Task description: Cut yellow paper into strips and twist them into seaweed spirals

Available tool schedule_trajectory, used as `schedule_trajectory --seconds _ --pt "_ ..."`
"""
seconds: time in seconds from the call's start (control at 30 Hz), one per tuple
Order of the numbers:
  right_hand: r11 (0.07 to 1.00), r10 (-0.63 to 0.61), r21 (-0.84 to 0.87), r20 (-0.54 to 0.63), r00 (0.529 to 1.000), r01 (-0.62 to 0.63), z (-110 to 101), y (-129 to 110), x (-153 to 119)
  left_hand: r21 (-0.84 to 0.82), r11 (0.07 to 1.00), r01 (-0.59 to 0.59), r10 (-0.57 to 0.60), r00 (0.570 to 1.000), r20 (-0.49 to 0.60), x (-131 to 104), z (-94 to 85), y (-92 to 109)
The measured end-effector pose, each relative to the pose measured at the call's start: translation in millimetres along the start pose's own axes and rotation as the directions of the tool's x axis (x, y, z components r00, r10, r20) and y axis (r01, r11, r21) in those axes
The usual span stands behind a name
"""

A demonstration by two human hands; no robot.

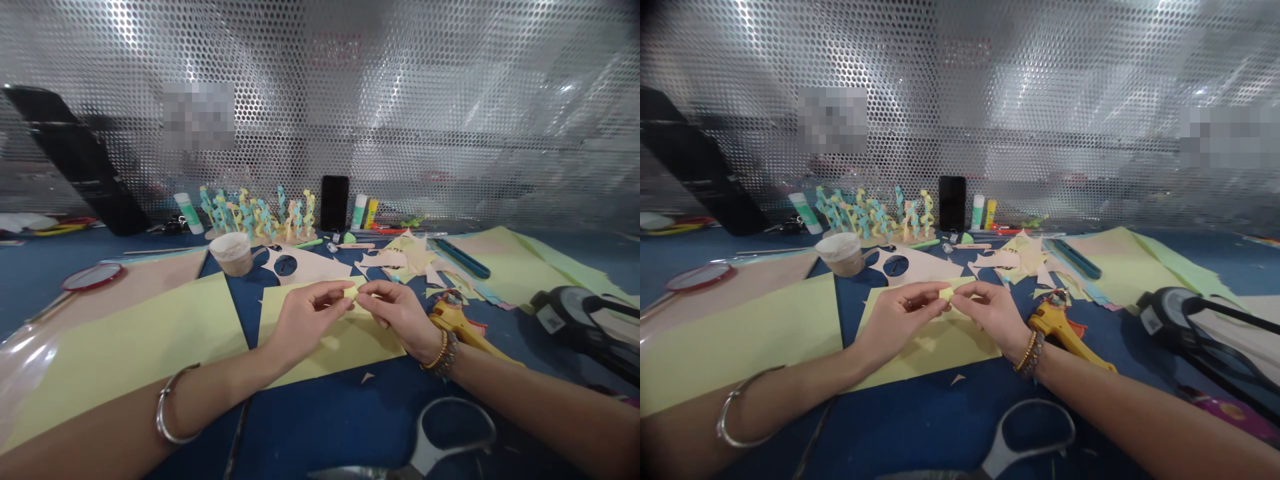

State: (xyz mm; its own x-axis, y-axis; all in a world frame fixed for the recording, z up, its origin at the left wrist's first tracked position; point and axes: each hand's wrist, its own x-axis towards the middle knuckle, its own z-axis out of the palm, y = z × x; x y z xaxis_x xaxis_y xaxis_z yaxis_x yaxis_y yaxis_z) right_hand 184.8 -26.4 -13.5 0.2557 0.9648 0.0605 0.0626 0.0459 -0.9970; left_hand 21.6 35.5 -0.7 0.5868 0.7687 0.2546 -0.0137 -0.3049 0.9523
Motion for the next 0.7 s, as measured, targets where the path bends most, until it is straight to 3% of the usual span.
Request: schedule_trajectory --seconds 0.33,0.7 --pt "1.0 -0.006 -0.022 0.002 1.0 0.006 0.2 0.6 0.4 0.106 0.992 -0.068 0.07 0.998 -0.008 -2.4 -1.1 -0.1" --pt "0.999 -0.027 -0.03 0.015 1.0 0.028 0.9 0.9 1.8 0.072 0.994 -0.081 0.082 0.997 -0.012 -3.0 0.8 -1.4"
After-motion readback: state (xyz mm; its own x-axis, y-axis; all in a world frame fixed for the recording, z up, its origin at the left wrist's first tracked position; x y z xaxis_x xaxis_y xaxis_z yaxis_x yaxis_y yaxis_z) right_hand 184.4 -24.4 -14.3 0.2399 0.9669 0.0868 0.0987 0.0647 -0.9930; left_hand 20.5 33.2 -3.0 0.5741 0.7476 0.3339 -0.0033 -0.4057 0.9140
